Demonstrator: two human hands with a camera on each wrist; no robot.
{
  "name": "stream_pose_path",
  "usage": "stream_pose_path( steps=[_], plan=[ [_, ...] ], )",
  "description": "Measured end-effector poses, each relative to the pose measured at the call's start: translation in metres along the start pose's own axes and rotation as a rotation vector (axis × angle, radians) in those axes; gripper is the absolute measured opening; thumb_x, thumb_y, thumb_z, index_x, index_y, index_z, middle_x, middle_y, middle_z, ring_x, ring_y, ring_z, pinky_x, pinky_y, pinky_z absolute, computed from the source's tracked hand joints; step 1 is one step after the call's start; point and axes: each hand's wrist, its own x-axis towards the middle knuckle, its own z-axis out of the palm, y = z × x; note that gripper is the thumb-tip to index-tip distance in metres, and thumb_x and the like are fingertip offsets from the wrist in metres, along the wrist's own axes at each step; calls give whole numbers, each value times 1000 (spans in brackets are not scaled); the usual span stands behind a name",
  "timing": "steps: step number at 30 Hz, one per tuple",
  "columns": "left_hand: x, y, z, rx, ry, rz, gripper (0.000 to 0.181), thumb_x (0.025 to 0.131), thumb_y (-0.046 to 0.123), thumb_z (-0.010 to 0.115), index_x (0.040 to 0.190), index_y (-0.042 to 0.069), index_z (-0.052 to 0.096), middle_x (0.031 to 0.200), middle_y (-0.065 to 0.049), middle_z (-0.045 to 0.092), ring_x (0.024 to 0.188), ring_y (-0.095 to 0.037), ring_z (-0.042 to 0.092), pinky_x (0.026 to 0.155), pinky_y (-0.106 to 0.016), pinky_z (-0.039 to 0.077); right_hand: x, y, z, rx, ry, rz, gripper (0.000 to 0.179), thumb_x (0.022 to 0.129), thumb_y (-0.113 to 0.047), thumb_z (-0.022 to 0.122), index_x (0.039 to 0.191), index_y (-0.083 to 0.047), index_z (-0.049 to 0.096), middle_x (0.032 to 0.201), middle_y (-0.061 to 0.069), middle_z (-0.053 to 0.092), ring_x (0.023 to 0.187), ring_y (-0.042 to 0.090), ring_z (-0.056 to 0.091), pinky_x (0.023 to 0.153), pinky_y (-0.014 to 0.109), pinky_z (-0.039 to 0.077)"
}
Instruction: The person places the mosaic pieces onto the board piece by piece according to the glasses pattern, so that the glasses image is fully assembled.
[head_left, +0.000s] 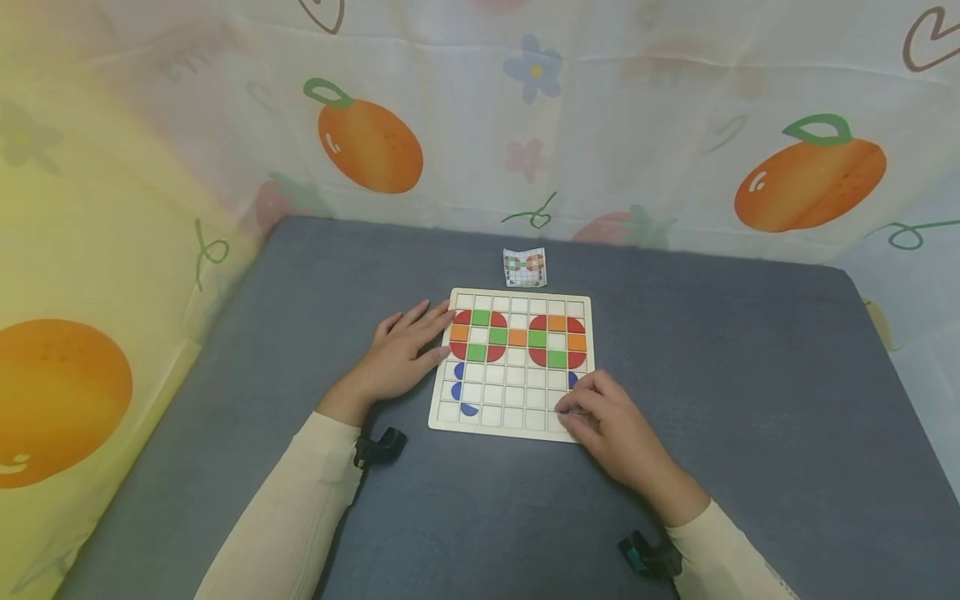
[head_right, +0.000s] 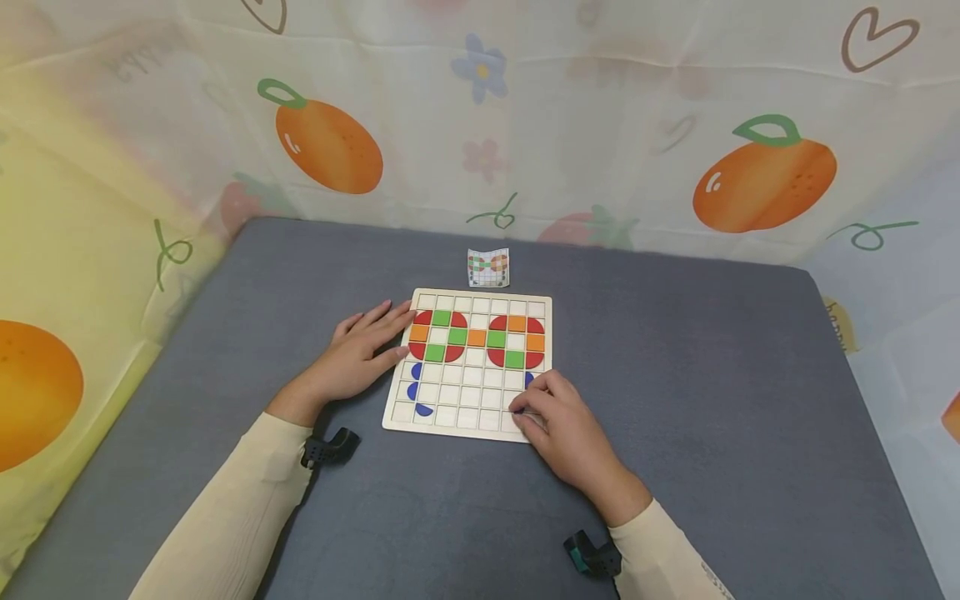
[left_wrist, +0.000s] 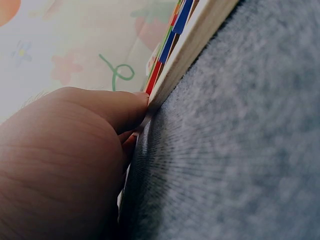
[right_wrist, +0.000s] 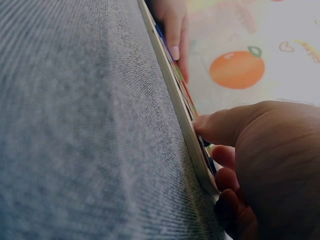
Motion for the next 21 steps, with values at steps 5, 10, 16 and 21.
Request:
stream_pose_path(
  steps=[5, 10, 16, 21],
  plan=[
    [0, 0, 0, 0, 0, 2, 66, 113, 39, 58, 172, 16, 37, 178, 3, 26, 165, -27, 12, 126, -60, 3, 0, 0, 0, 12, -13, 34, 18, 93, -2, 86, 103, -15, 80, 105, -5, 56, 88, 12, 51, 72, 33, 47],
    [0, 0, 0, -1, -3, 0, 66, 114, 39, 57, 172, 16, 37, 178, 3, 26, 165, -27, 12, 126, -60, 2, -1, 0, 0, 16, -21, 52, 17, 94, -4, 86, 104, -16, 80, 105, -5, 57, 89, 12, 51, 73, 34, 47],
    [1, 0, 0, 8, -4, -8, 67, 113, 40, 58, 172, 16, 36, 178, 3, 26, 166, -26, 11, 126, -60, 2, -1, 1, 0, 29, -27, 71, 18, 95, -5, 86, 106, -17, 79, 106, -7, 56, 90, 11, 51, 73, 33, 47],
    [1, 0, 1, 10, -6, -10, 67, 113, 39, 58, 172, 16, 36, 178, 3, 25, 166, -26, 10, 126, -60, 2, -1, 1, 0, 41, -29, 80, 18, 95, -5, 86, 106, -17, 79, 106, -7, 56, 87, 11, 49, 72, 32, 45]
  ],
)
